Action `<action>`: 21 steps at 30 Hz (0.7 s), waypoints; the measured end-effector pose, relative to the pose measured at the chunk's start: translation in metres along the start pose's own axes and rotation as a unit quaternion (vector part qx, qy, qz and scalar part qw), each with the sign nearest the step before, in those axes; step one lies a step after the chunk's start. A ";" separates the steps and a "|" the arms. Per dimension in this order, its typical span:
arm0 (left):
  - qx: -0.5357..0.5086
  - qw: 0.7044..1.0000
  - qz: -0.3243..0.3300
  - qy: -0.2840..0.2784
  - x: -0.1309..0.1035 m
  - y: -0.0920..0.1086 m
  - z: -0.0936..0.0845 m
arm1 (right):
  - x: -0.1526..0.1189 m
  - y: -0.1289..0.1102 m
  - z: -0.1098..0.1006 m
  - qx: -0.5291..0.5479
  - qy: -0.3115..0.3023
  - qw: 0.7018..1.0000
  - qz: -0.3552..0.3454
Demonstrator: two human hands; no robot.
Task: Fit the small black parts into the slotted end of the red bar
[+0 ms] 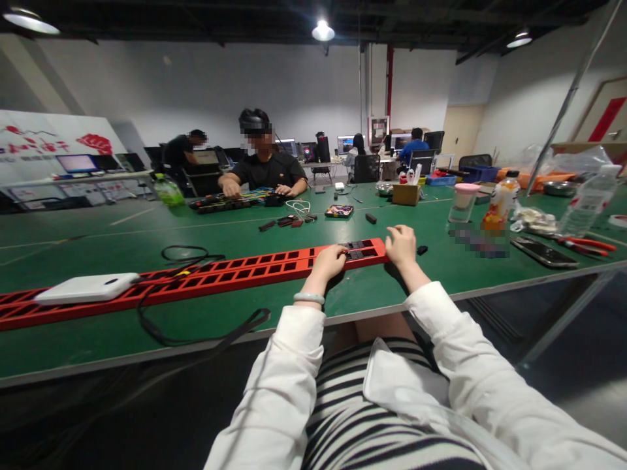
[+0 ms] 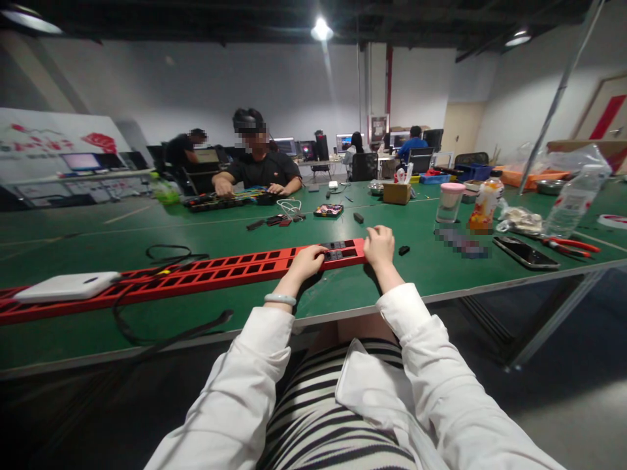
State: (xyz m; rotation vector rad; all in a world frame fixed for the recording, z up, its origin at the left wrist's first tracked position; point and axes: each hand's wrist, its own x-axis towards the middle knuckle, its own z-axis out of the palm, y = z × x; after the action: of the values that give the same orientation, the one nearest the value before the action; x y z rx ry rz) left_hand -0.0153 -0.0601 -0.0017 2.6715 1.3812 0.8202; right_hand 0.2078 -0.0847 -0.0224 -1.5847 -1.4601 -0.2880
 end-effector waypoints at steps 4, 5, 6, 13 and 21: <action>0.000 1.000 -0.006 -0.004 0.000 0.000 0.000 | 0.002 0.035 -0.012 -0.139 0.044 0.962 0.230; 0.000 1.000 -0.007 -0.004 -0.001 0.000 0.000 | 0.002 0.042 -0.012 -0.160 0.010 0.951 0.265; -0.001 1.000 -0.006 -0.004 -0.001 0.000 0.000 | 0.002 0.048 -0.012 -0.171 -0.030 0.941 0.290; 0.001 1.000 -0.011 -0.008 -0.001 0.003 -0.002 | 0.003 0.059 -0.004 -0.129 -0.118 0.930 0.322; 0.004 1.000 0.006 0.002 0.000 -0.001 0.000 | 0.007 0.044 -0.007 -0.050 -0.002 0.980 0.192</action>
State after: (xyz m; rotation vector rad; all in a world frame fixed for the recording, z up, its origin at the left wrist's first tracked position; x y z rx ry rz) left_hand -0.0156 -0.0597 -0.0024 2.6874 1.3731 0.8229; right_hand 0.2510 -0.0792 -0.0337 -1.9085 -1.1242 -0.1352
